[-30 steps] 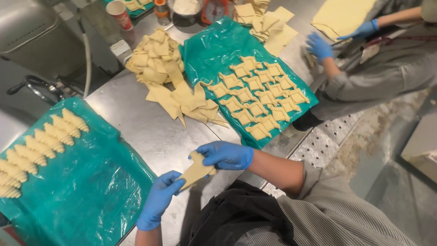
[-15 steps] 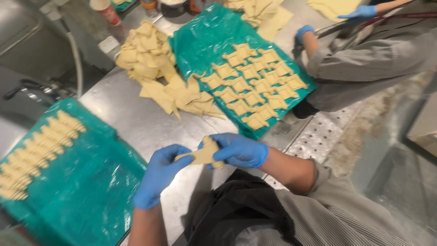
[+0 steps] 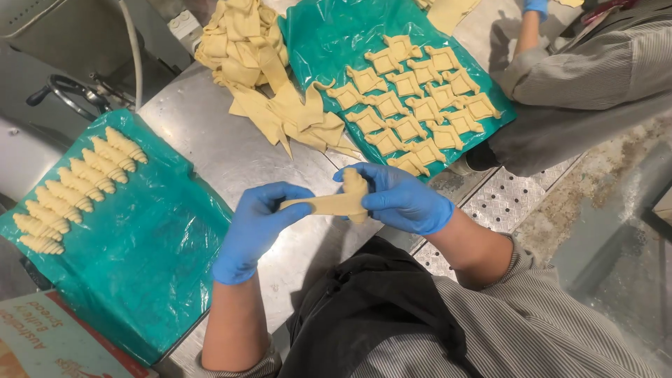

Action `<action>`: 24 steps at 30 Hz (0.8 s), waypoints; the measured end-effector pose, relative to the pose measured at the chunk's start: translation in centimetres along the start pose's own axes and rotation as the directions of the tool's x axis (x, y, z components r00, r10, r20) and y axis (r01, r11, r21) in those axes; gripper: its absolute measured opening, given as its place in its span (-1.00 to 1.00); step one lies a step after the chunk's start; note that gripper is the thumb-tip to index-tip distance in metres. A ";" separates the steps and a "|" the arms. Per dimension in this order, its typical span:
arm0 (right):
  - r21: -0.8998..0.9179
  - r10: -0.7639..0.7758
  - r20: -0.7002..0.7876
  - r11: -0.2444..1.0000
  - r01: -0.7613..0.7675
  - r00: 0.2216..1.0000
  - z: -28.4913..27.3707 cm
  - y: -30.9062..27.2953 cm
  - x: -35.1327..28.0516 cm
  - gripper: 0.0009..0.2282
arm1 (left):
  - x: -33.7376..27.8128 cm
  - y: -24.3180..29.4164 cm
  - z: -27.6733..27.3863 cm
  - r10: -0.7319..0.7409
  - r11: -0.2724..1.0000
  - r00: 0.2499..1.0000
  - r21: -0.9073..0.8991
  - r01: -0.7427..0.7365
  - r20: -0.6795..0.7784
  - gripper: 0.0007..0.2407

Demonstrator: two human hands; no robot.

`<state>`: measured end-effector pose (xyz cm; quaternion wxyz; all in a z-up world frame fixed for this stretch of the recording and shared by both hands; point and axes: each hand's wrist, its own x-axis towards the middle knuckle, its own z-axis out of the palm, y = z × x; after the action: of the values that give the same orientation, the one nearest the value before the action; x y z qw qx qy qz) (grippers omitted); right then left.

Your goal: Roll triangular pieces of dough into croissant shapes and place them on a tray.

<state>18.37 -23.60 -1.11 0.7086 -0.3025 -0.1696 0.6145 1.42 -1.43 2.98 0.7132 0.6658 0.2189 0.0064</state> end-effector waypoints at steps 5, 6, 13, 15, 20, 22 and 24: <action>0.090 0.006 -0.019 0.996 -0.004 1.000 0.7 -0.2 -0.4 -0.40 | 0.1 -0.1 0.2 0.053 0.998 0.998 -0.033 -0.052 0.029 -0.81; 0.087 0.003 -0.014 0.996 -0.002 1.000 0.5 -0.4 -0.4 -0.40 | 0.2 0.0 0.1 0.058 0.998 0.998 -0.030 -0.057 0.026 -0.81; 0.132 0.001 0.003 0.991 -0.002 1.000 -0.4 0.4 -0.7 -0.45 | 0.4 0.0 0.8 0.084 0.996 0.996 0.000 -0.084 0.023 -0.83; 0.112 -0.014 0.023 0.994 0.012 1.000 -0.5 -0.5 -0.5 -0.48 | 0.9 0.2 0.4 0.106 0.989 0.994 -0.102 -0.103 0.028 -0.81; 0.147 -0.056 0.033 0.988 0.050 0.998 -0.5 -0.5 -0.4 -0.48 | 0.3 0.6 0.7 0.161 0.987 0.987 -0.026 -0.161 0.012 -0.82; 0.148 -0.032 0.027 0.989 0.028 0.999 -0.3 -0.8 -0.3 -0.49 | 0.2 0.5 0.6 0.146 0.989 0.989 -0.009 -0.146 -0.002 -0.82; 0.145 -0.013 0.019 0.989 0.010 1.000 -0.2 -1.2 -0.3 -0.50 | 0.1 0.0 0.2 0.135 0.991 0.991 0.008 -0.135 -0.011 -0.82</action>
<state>19.35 -24.00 -0.42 0.7305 -0.2431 -0.1335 0.6240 1.57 -1.58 2.99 0.7076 0.6815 0.1776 0.0580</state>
